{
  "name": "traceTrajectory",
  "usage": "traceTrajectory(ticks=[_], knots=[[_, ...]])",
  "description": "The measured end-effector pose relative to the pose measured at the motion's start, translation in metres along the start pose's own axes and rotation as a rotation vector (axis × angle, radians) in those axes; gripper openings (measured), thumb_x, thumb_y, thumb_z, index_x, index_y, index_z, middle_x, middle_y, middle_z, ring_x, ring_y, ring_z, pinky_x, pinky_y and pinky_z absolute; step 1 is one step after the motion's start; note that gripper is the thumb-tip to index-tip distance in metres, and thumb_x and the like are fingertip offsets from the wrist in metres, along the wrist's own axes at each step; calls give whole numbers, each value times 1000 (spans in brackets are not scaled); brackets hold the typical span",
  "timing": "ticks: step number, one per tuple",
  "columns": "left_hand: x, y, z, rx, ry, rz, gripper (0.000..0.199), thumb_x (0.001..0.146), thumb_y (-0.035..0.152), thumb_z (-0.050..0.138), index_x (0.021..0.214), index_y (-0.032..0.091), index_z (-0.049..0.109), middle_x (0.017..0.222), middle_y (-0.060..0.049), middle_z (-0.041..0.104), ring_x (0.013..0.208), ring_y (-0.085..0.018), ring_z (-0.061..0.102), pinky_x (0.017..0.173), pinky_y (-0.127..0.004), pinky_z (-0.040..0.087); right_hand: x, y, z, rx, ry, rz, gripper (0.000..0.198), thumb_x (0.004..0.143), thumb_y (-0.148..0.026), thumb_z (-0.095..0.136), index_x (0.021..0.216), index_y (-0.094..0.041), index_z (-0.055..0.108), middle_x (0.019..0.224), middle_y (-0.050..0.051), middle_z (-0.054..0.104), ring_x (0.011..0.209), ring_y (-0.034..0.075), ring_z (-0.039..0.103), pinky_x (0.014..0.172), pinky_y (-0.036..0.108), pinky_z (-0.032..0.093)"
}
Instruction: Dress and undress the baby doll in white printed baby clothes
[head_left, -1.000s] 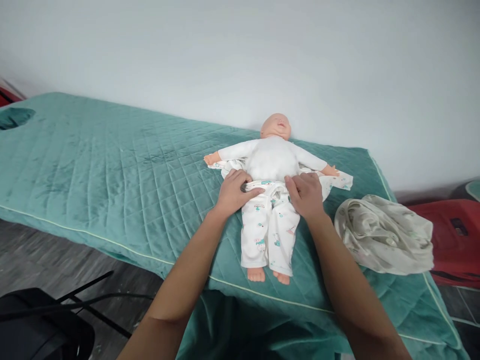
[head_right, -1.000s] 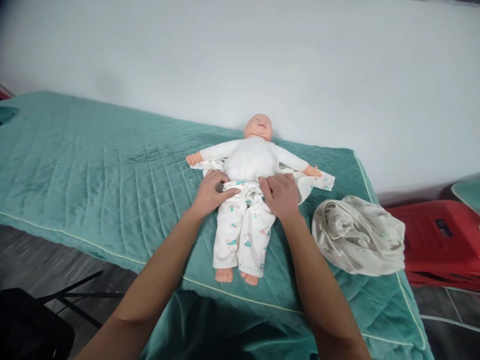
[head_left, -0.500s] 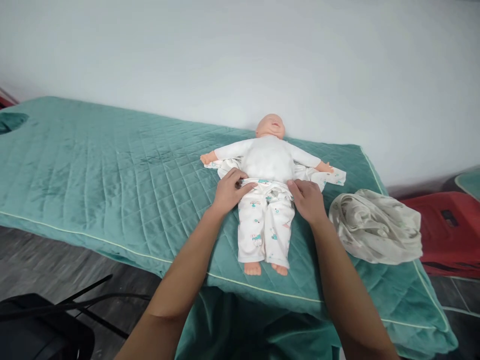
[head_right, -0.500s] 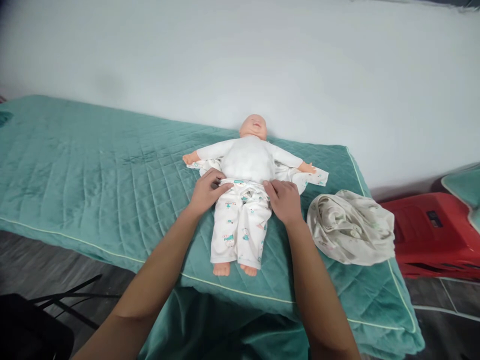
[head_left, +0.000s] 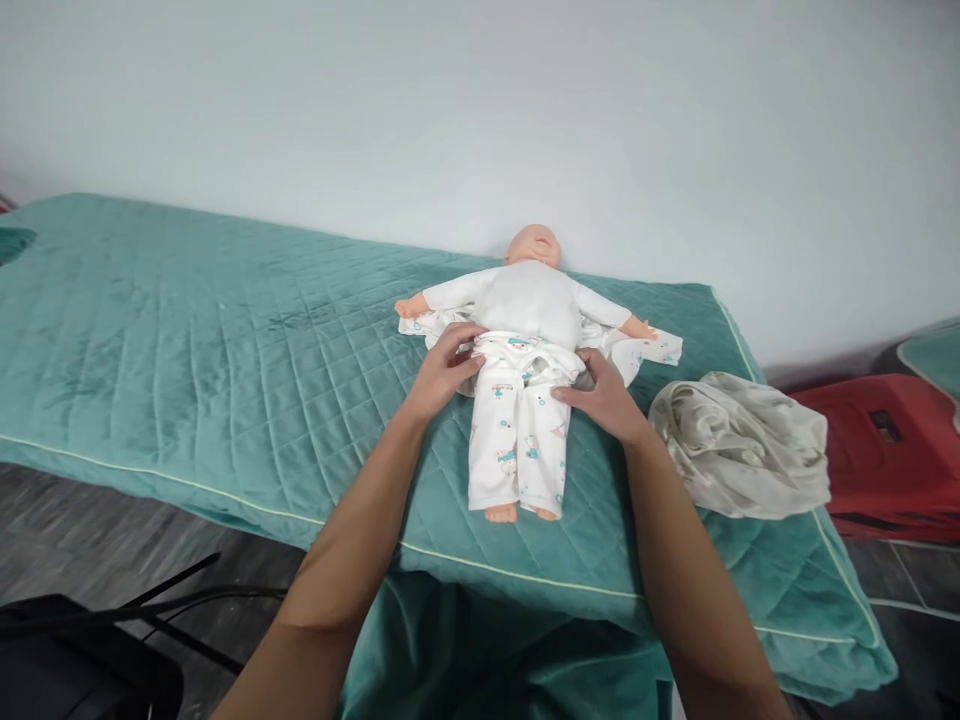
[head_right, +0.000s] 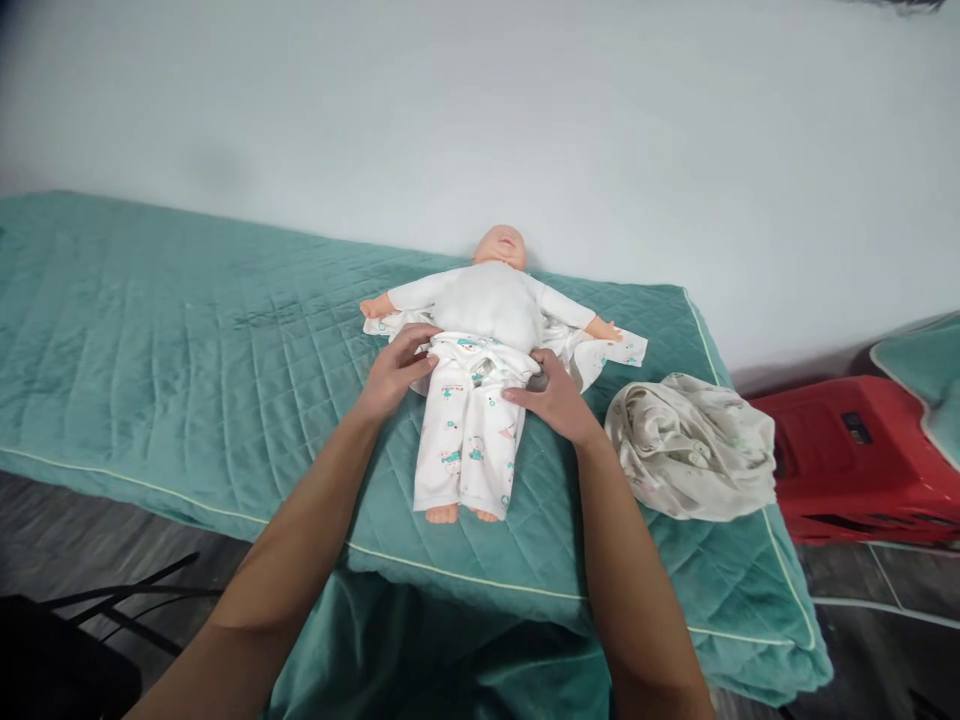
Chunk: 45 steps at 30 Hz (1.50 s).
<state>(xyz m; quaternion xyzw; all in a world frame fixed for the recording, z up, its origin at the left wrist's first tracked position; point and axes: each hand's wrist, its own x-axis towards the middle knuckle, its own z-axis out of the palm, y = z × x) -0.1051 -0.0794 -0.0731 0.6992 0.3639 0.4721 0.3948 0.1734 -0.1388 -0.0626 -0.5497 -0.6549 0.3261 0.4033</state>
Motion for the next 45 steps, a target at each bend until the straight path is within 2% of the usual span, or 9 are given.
traceTrajectory(ticks=[3, 7, 11, 18, 24, 30, 33, 39, 45], knots=[[3, -3, 2, 16, -2, -1, 38, 88, 47, 64, 119, 24, 62, 134, -10, 56, 127, -23, 56, 100, -34, 52, 6, -2, 5, 0, 38, 35, 50, 67, -54, 84, 97, -22, 61, 103, 2, 63, 93, 22, 57, 83, 35, 45], [6, -2, 6, 42, 14, 2, 28, 88, 40, 64, 109, 22, 62, 127, -9, 55, 123, -21, 55, 99, -33, 50, 13, 0, 12, -61, 112, -58, 39, 69, -50, 81, 70, -21, 56, 93, 1, 57, 87, 20, 55, 78, 33, 43], [9, -4, 11, 149, 76, 17, 16, 87, 35, 64, 96, 22, 61, 114, -6, 54, 109, -19, 55, 92, -32, 50, 15, 2, 17, -96, 144, -84, 37, 73, -49, 75, 64, -21, 52, 89, 1, 55, 86, 20, 55, 79, 33, 41], [1, 1, 12, 257, 92, 141, 18, 92, 37, 59, 85, 21, 61, 102, -5, 57, 102, -21, 54, 99, -39, 43, 14, 1, 20, -122, 171, -38, 27, 71, -41, 69, 64, -23, 50, 87, 0, 56, 83, 19, 54, 76, 32, 40], [-39, 22, 12, 268, 12, 126, 31, 98, 44, 51, 78, 22, 54, 83, -3, 61, 89, -20, 52, 87, -38, 43, 12, -3, 19, -220, 192, -43, 17, 70, -35, 60, 65, -23, 47, 80, 0, 58, 77, 18, 54, 72, 31, 39], [-55, 26, 17, 305, -33, 64, 28, 89, 48, 65, 96, 23, 54, 99, -5, 60, 99, -21, 50, 90, -36, 44, 13, -4, 15, -309, 166, 9, 18, 67, -37, 59, 63, -23, 48, 63, -3, 51, 67, 17, 49, 65, 30, 32], [-54, 24, 20, 362, -9, 33, 35, 81, 43, 73, 102, 22, 54, 104, -5, 59, 100, -22, 50, 91, -35, 44, -5, -13, 18, -290, 177, -3, 20, 68, -37, 57, 63, -23, 45, 61, -3, 49, 65, 16, 46, 63, 29, 30], [-50, 19, 23, 422, 31, 85, 16, 79, 19, 66, 92, 22, 57, 94, -3, 61, 93, -20, 52, 90, -35, 43, -67, -43, 39, -372, 42, 15, 31, 74, -44, 60, 62, -23, 41, 59, -2, 48, 63, 17, 46, 60, 30, 28], [-61, 25, 22, 238, 56, -64, 5, 79, 23, 61, 79, 20, 57, 78, 2, 58, 76, -16, 52, 73, -29, 41, -64, -38, 46, -266, 198, 41, 24, 72, -43, 64, 84, -23, 55, 79, 1, 64, 72, 20, 54, 68, 31, 39]])
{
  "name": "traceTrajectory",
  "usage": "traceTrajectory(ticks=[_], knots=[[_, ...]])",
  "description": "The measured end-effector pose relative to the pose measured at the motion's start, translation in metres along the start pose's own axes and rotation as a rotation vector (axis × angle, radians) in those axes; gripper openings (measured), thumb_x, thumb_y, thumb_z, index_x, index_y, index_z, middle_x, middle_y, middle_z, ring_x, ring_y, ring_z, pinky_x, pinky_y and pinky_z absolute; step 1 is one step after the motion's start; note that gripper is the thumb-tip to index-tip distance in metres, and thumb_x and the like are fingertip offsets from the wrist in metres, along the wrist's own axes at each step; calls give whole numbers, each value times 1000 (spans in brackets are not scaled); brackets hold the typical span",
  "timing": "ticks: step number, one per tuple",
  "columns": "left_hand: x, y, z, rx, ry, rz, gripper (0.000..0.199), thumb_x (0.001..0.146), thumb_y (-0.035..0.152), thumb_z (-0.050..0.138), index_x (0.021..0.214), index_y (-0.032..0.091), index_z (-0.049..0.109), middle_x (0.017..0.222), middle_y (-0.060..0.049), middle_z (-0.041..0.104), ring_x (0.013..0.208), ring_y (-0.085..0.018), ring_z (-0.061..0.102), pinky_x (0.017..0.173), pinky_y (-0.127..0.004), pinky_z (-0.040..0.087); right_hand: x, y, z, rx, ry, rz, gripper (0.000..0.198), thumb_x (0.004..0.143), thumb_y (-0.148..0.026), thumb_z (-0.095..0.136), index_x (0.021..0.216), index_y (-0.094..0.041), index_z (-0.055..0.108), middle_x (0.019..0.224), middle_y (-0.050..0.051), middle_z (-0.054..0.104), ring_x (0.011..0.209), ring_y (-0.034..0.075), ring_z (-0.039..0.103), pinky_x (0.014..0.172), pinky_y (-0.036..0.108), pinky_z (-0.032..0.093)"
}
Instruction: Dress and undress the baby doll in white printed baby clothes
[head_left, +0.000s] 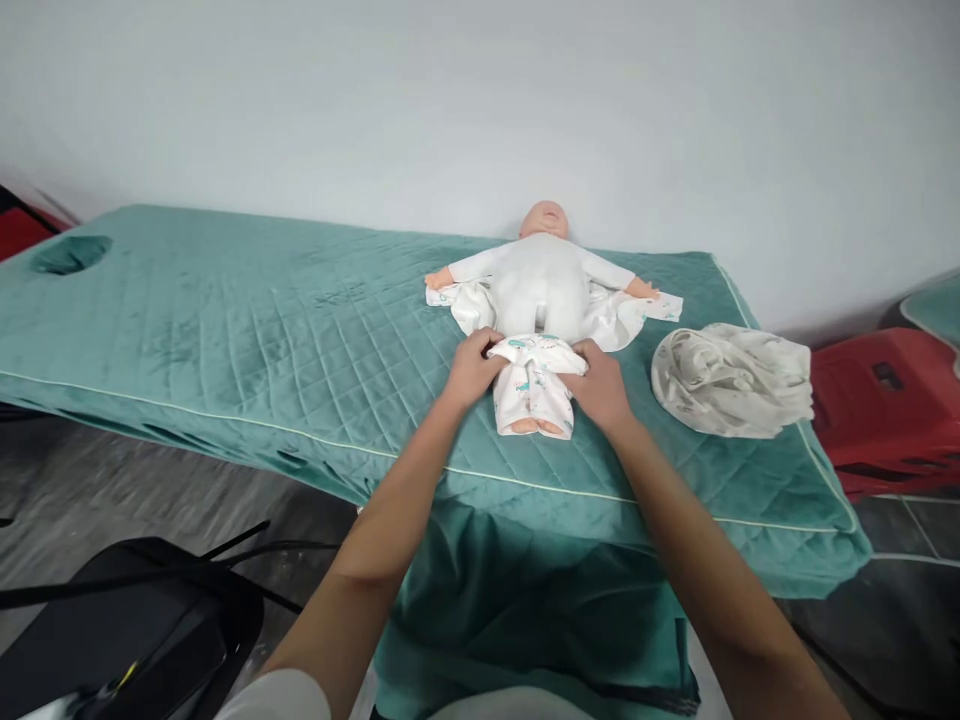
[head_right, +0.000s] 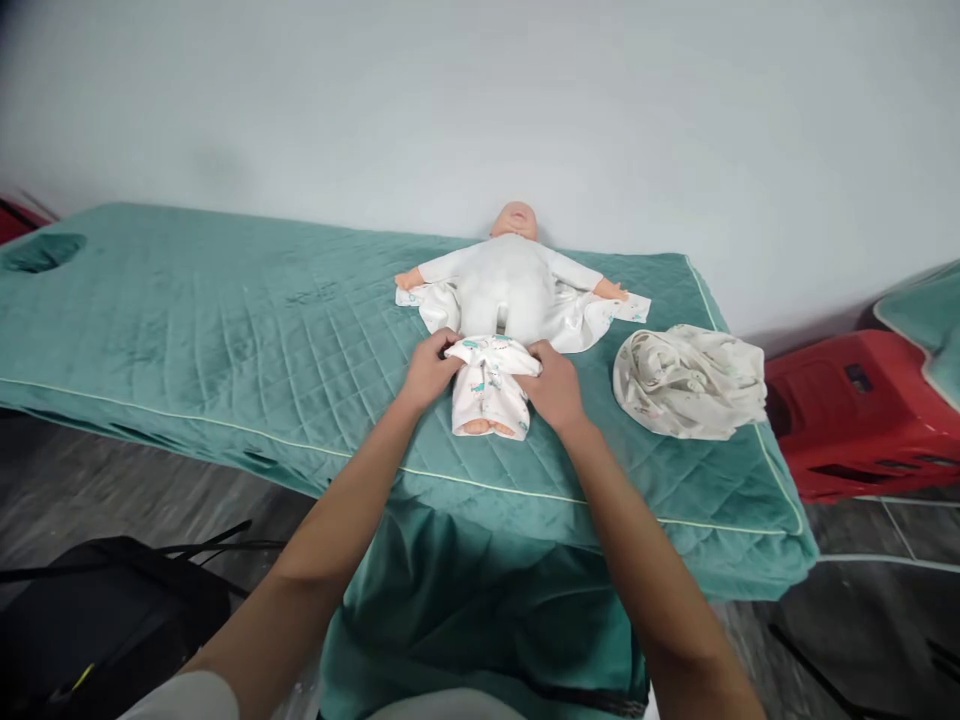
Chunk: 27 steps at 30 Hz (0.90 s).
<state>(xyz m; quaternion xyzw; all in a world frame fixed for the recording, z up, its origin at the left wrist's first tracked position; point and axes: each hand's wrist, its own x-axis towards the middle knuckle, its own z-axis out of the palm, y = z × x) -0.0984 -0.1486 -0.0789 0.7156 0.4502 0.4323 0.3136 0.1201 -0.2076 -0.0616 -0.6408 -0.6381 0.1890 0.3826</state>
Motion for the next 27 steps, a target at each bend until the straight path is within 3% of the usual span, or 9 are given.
traceTrajectory(ticks=[4, 8, 10, 12, 14, 16, 20, 24, 27], knots=[[-29, 3, -4, -51, -10, -122, 13, 81, 28, 60, 73, 19, 53, 68, 4, 51, 68, -13, 47, 66, -27, 38, 12, 1, 2, 11, 35, -35, 22, 71, -38, 59, 87, -23, 55, 87, 3, 65, 78, 21, 55, 75, 34, 44], [-56, 7, -8, -84, -33, -99, 21, 85, 38, 65, 95, 20, 61, 92, -1, 61, 85, -17, 56, 81, -30, 46, 8, -2, 0, 1, 26, -58, 17, 71, -34, 55, 84, -23, 57, 85, 3, 65, 80, 22, 56, 77, 35, 44], [-65, 9, -11, -78, -67, -31, 47, 82, 47, 72, 118, 21, 59, 116, -7, 61, 107, -23, 57, 98, -37, 47, -2, -1, -3, -4, 1, -35, 15, 72, -33, 54, 83, -23, 58, 80, 2, 65, 76, 21, 55, 75, 35, 44], [-74, 11, -14, -41, -129, 62, 79, 73, 56, 80, 138, 23, 48, 137, -13, 51, 129, -30, 49, 113, -45, 39, -15, 0, -5, -14, -60, -29, 12, 73, -32, 54, 81, -23, 58, 76, 2, 63, 74, 21, 55, 73, 34, 43], [-80, 11, -15, 15, -203, 129, 104, 65, 61, 85, 150, 25, 35, 148, -16, 40, 142, -34, 38, 120, -50, 32, -28, 0, -8, -29, -145, -48, 11, 77, -34, 54, 79, -23, 57, 77, 2, 63, 75, 22, 57, 73, 35, 43], [-84, 12, -15, 84, -244, 155, 115, 62, 63, 85, 155, 27, 27, 150, -17, 35, 145, -35, 34, 122, -52, 30, -36, -3, -12, -42, -220, -73, 15, 82, -37, 54, 83, -22, 59, 83, 4, 66, 81, 24, 59, 76, 36, 44], [-79, 12, -13, 205, -235, 157, 115, 63, 63, 84, 156, 30, 26, 145, -14, 39, 140, -34, 39, 120, -53, 33, -40, -15, -25, -90, -356, -150, 39, 86, -51, 63, 111, -20, 61, 112, 10, 69, 103, 29, 61, 89, 40, 45], [-72, 15, -14, 233, -246, 181, 109, 61, 61, 86, 151, 26, 35, 135, -14, 50, 128, -34, 47, 113, -52, 39, -40, -28, -37, -240, -456, -239, 68, 74, -61, 77, 123, -20, 56, 124, 17, 65, 116, 39, 58, 96, 47, 42], [-72, 23, -16, 214, -247, 165, 96, 66, 57, 86, 145, 22, 44, 130, -13, 56, 124, -32, 51, 109, -50, 42, -43, -36, -39, -348, -465, -252, 60, 79, -61, 73, 118, -18, 59, 119, 19, 67, 115, 40, 59, 96, 48, 41]])
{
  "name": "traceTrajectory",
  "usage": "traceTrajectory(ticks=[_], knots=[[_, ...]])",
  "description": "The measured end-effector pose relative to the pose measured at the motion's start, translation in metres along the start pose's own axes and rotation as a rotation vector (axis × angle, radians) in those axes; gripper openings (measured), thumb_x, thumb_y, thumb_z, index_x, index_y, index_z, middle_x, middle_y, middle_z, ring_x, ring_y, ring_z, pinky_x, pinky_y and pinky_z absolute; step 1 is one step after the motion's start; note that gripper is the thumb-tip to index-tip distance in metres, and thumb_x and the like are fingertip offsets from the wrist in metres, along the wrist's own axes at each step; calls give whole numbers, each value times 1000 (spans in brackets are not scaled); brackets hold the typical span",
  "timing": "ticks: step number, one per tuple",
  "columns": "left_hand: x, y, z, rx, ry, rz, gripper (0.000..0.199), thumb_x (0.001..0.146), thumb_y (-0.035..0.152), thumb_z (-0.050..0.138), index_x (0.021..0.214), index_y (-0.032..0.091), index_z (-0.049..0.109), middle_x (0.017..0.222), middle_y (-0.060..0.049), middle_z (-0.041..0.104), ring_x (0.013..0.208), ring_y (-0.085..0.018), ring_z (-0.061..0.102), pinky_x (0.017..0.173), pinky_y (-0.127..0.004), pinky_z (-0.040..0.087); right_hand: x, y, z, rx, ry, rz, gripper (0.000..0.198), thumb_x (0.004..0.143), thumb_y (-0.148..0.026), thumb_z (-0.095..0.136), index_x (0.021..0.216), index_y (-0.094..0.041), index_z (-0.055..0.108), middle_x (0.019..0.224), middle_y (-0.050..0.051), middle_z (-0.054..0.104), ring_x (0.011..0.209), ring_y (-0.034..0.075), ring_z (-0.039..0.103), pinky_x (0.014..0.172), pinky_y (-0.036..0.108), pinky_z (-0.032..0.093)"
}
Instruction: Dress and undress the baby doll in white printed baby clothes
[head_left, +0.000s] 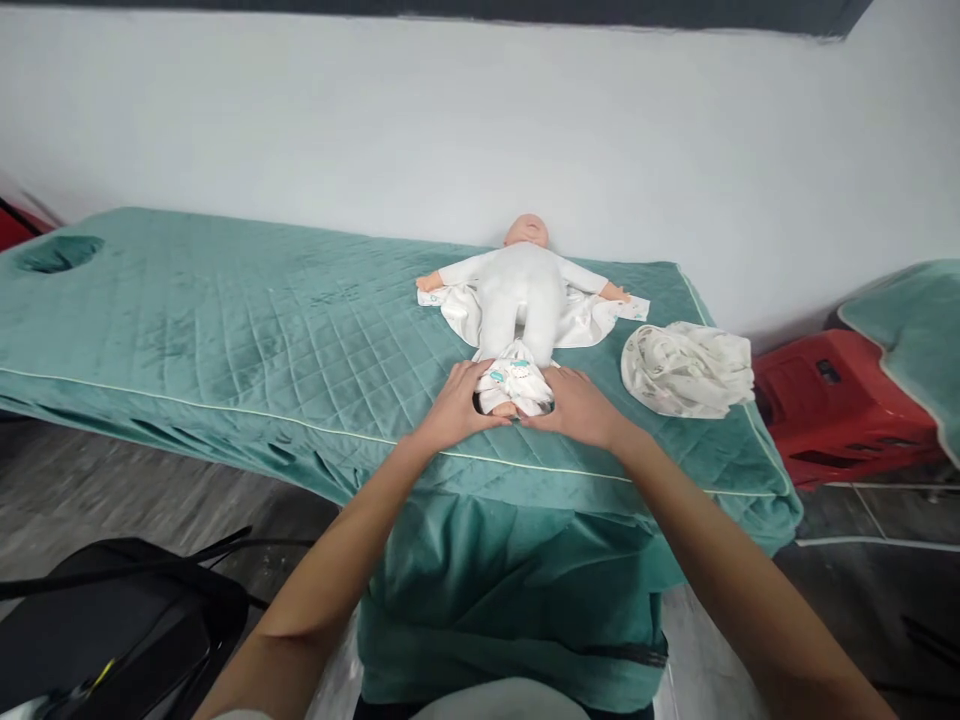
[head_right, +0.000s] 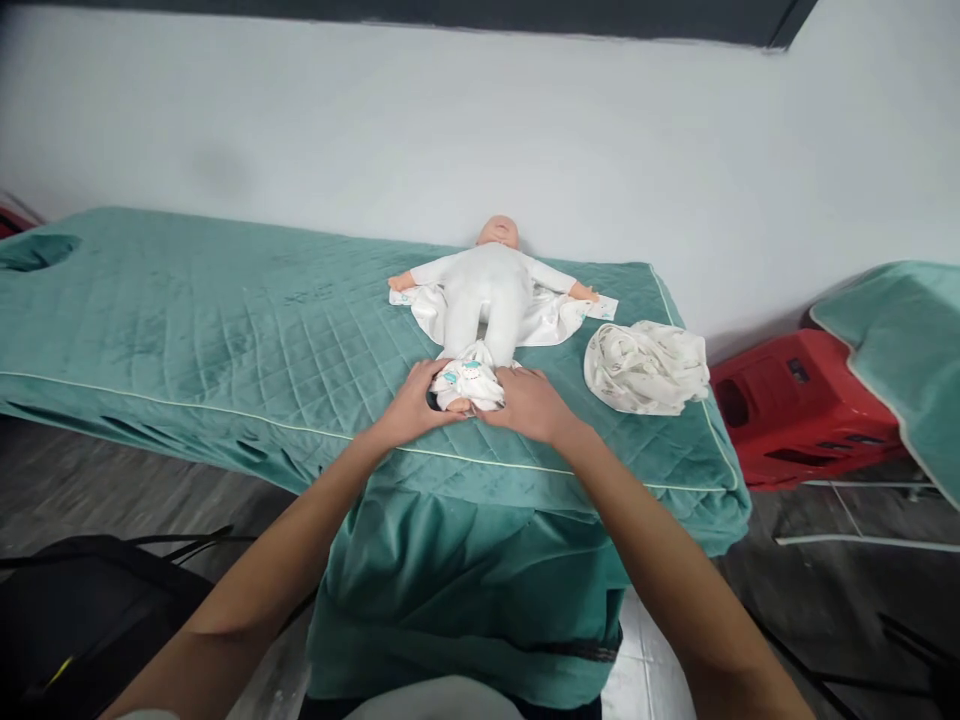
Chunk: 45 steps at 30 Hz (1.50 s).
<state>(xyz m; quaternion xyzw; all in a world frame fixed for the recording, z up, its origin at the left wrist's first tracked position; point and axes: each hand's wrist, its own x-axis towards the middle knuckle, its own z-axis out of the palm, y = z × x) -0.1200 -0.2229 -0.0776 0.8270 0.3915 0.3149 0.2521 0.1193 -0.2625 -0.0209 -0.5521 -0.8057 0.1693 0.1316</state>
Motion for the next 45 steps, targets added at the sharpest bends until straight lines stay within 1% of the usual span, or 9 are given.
traceTrajectory(ticks=[6, 13, 20, 24, 26, 29, 34, 39, 45], knots=[[-19, 20, -11, -230, 108, -218, 70, 75, 44, 80, 135, 22, 51, 135, -10, 61, 123, -26, 60, 105, -42, 48, -9, -12, -16, 65, -104, 37, 44, 88, -56, 62, 114, -21, 64, 111, 11, 75, 97, 32, 68, 77, 36, 45], [-40, 47, -33, -145, -50, -228, 57, 78, 37, 73, 130, 21, 56, 133, -8, 65, 117, -27, 63, 102, -41, 49, -26, -26, -43, 212, -240, -86, 30, 84, -42, 67, 108, -25, 69, 109, 3, 76, 95, 27, 68, 78, 33, 48], [-45, 80, -76, 11, -372, -194, 30, 75, 38, 66, 100, 22, 67, 97, -1, 71, 87, -24, 65, 73, -31, 50, -39, -35, -71, 296, -379, -118, 35, 81, -48, 69, 108, -27, 70, 109, 0, 74, 90, 24, 66, 71, 30, 46], [-26, 101, -118, -17, -688, -119, 26, 72, 35, 68, 95, 25, 69, 97, 0, 73, 88, -24, 67, 72, -28, 50, -43, -46, -106, 161, -372, -106, 42, 73, -61, 75, 92, -24, 70, 92, 2, 72, 77, 21, 61, 61, 29, 40], [-8, 110, -144, 33, -721, -111, 25, 65, 34, 75, 87, 24, 70, 91, 0, 73, 83, -23, 67, 69, -28, 50, -42, -54, -126, 112, -315, -128, 43, 73, -63, 74, 89, -24, 69, 87, 2, 69, 75, 20, 58, 61, 29, 37], [24, 117, -187, 148, -570, -114, 36, 55, 36, 86, 82, 21, 68, 82, 0, 67, 74, -20, 66, 67, -28, 49, -32, -65, -158, 105, -208, -148, 42, 80, -65, 69, 85, -22, 70, 84, 3, 67, 74, 19, 58, 63, 31, 39], [61, 145, -233, 82, -70, 33, 32, 85, 42, 63, 78, 11, 62, 76, 4, 49, 83, -17, 68, 85, -37, 48, -3, -68, -203, 120, 133, -100, 37, 81, -53, 77, 76, -18, 67, 74, -1, 61, 76, 16, 61, 68, 31, 46], [68, 186, -221, 323, 301, 153, 39, 87, 41, 58, 85, 2, 63, 73, 4, 47, 92, -21, 67, 85, -45, 40, 16, -89, -215, 319, 276, -306, 37, 92, -47, 63, 81, -12, 63, 83, -4, 61, 85, 13, 65, 77, 35, 50], [88, 180, -201, 40, 744, 283, 39, 97, 38, 30, 81, 9, 50, 78, 4, 39, 88, -12, 66, 77, -31, 37, 36, -143, -191, 758, 362, -371, 13, 101, -22, 50, 90, -17, 52, 79, -8, 57, 87, 9, 66, 80, 31, 53]])
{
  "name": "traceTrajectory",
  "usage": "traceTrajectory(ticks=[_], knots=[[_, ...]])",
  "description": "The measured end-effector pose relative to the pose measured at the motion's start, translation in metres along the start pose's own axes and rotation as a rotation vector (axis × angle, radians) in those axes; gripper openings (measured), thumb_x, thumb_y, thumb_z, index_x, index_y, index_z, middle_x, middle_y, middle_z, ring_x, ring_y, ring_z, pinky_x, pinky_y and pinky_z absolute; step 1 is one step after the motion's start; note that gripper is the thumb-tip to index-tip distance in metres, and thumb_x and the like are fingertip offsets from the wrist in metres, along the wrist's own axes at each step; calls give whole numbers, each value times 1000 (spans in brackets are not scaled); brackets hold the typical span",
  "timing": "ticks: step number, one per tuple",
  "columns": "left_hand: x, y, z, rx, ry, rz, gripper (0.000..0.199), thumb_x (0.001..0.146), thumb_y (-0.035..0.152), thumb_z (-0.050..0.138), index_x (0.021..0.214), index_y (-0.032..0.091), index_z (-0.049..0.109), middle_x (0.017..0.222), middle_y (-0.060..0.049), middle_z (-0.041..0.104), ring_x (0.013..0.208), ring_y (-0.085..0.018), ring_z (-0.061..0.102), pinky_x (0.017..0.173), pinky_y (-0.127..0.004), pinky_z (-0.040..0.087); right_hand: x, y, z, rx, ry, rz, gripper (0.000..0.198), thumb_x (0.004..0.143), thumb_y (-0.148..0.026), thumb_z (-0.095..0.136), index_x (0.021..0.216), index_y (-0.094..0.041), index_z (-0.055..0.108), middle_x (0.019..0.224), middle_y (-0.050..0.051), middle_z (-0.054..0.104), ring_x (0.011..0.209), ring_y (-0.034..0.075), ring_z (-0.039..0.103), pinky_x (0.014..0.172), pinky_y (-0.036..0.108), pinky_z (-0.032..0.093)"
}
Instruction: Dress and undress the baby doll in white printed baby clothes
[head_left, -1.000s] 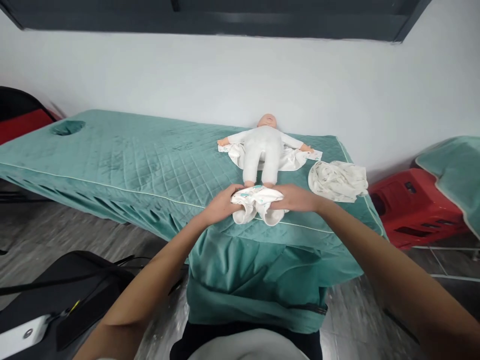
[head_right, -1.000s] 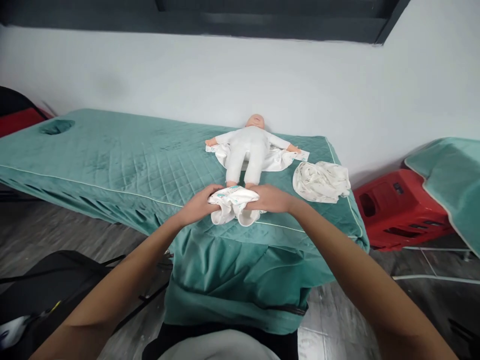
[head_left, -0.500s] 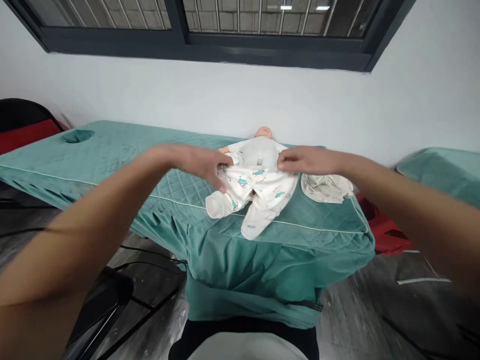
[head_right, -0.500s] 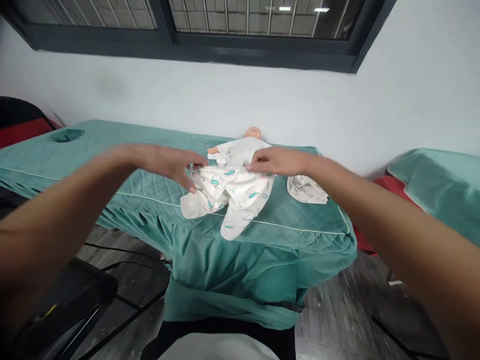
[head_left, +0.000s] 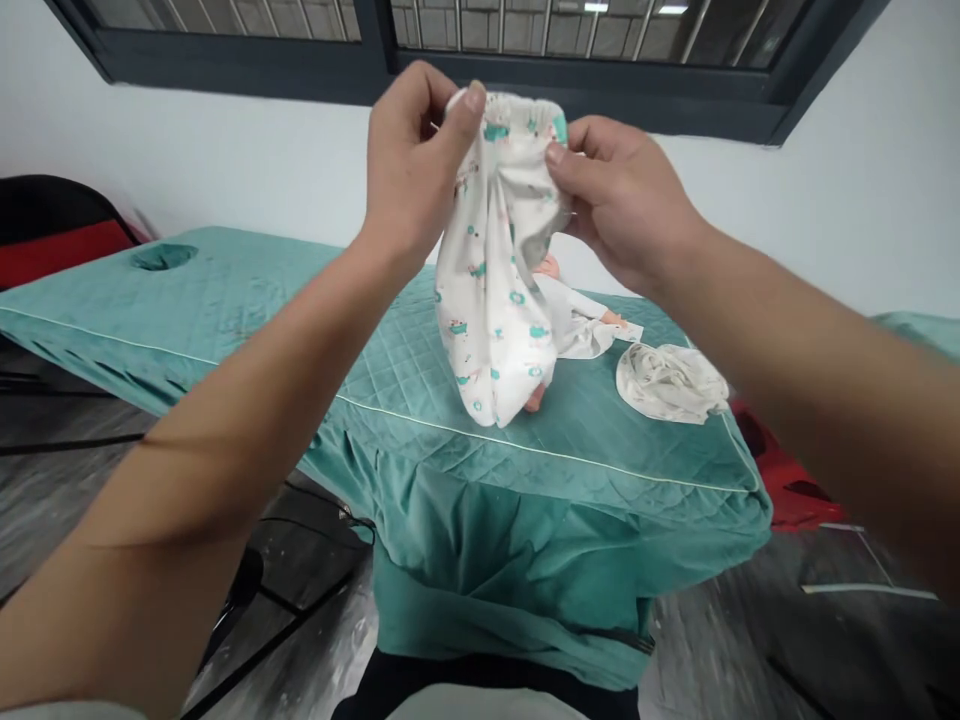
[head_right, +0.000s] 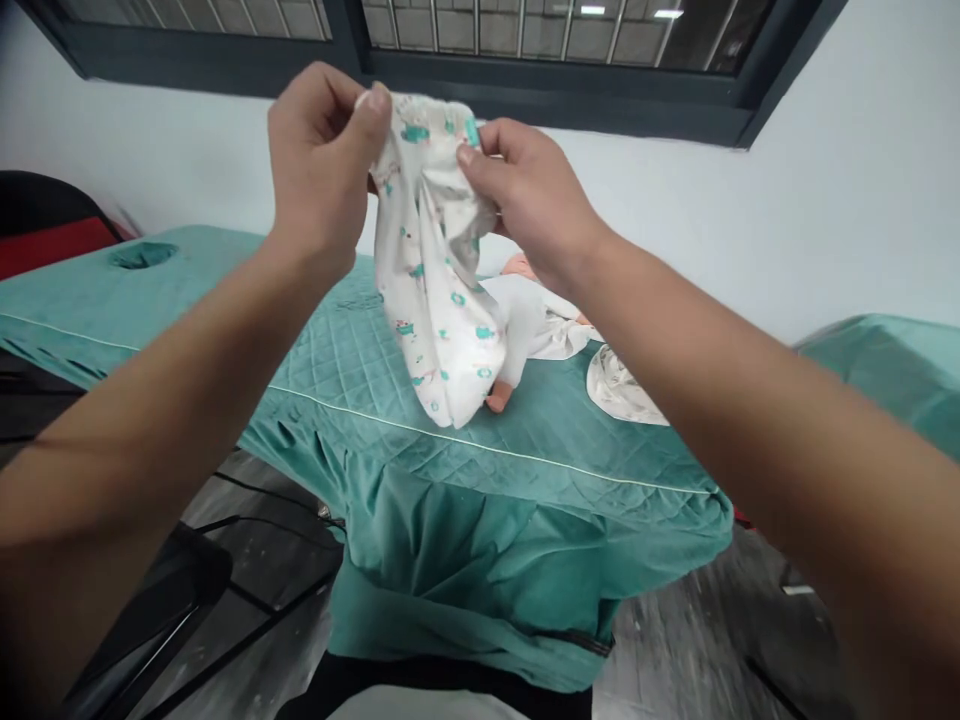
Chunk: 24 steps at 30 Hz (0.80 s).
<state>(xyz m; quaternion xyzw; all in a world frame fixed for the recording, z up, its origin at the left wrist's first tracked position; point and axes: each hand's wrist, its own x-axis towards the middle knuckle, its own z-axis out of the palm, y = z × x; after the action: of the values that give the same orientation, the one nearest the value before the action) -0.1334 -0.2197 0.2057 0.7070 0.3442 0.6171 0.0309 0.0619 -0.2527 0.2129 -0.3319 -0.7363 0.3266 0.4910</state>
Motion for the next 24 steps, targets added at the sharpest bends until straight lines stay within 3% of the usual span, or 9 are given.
traceTrajectory(ticks=[3, 5, 7, 10, 13, 16, 18, 21, 24], knots=[[-6, -4, 8, -146, 51, -6, 27, 99, 33, 45, 76, 18, 43, 75, 4, 39, 74, -5, 56, 71, -22, 39, 9, 8, 21, 144, -32, -25, 10, 96, -12, 53, 96, -22, 52, 91, -6, 66, 95, 12, 67, 88, 31, 56], [-14, -10, 12, -149, 65, -24, 31, 98, 30, 55, 72, 19, 41, 71, 5, 42, 67, -4, 46, 67, -20, 40, 14, 21, 30, 211, -82, -27, 18, 93, -9, 53, 105, -22, 52, 107, -3, 69, 104, 14, 66, 95, 34, 55], [-24, -23, 15, -88, 45, -90, 38, 102, 32, 48, 67, 18, 40, 66, 4, 42, 64, -4, 44, 66, -20, 39, 15, 39, 38, 218, -129, -31, 29, 90, -13, 58, 116, -23, 51, 126, -1, 66, 117, 17, 62, 103, 38, 51], [-48, -55, 17, -63, -70, -259, 54, 105, 43, 35, 59, 16, 40, 55, 4, 38, 53, -3, 44, 58, -21, 33, 1, 75, 49, 116, -187, -61, 49, 83, -29, 70, 128, -25, 51, 139, 1, 61, 131, 22, 54, 114, 44, 44], [-84, -91, 19, -87, -225, -341, 53, 98, 46, 51, 55, 16, 50, 52, 3, 43, 50, -6, 41, 53, -24, 32, -29, 115, 55, -90, -198, -1, 39, 86, -31, 63, 125, -24, 58, 136, 4, 63, 132, 25, 55, 115, 49, 42], [-122, -118, 24, -28, -364, -464, 46, 95, 44, 52, 60, 16, 62, 59, 1, 53, 57, -9, 47, 58, -26, 38, -54, 156, 49, -247, -96, 105, 28, 89, -24, 51, 114, -25, 64, 124, 6, 69, 122, 25, 62, 108, 48, 48], [-141, -130, 31, -40, -380, -597, 43, 94, 47, 51, 67, 17, 66, 61, 1, 56, 60, -11, 51, 60, -26, 41, -57, 184, 39, -345, -1, 115, 29, 88, -22, 48, 111, -23, 64, 121, 8, 69, 119, 26, 63, 106, 48, 49], [-152, -140, 51, -187, -303, -745, 37, 92, 49, 53, 83, 17, 69, 79, -3, 67, 75, -15, 61, 67, -26, 48, -39, 229, 17, -551, 108, 97, 40, 86, -26, 52, 124, -16, 58, 132, 15, 61, 129, 30, 54, 114, 51, 40], [-149, -143, 77, -324, -292, -872, 29, 86, 42, 63, 102, 18, 69, 102, -6, 71, 95, -19, 65, 82, -30, 52, -10, 270, -7, -685, 184, 207, 66, 87, -42, 59, 142, -8, 45, 148, 24, 48, 142, 36, 39, 122, 54, 25]])
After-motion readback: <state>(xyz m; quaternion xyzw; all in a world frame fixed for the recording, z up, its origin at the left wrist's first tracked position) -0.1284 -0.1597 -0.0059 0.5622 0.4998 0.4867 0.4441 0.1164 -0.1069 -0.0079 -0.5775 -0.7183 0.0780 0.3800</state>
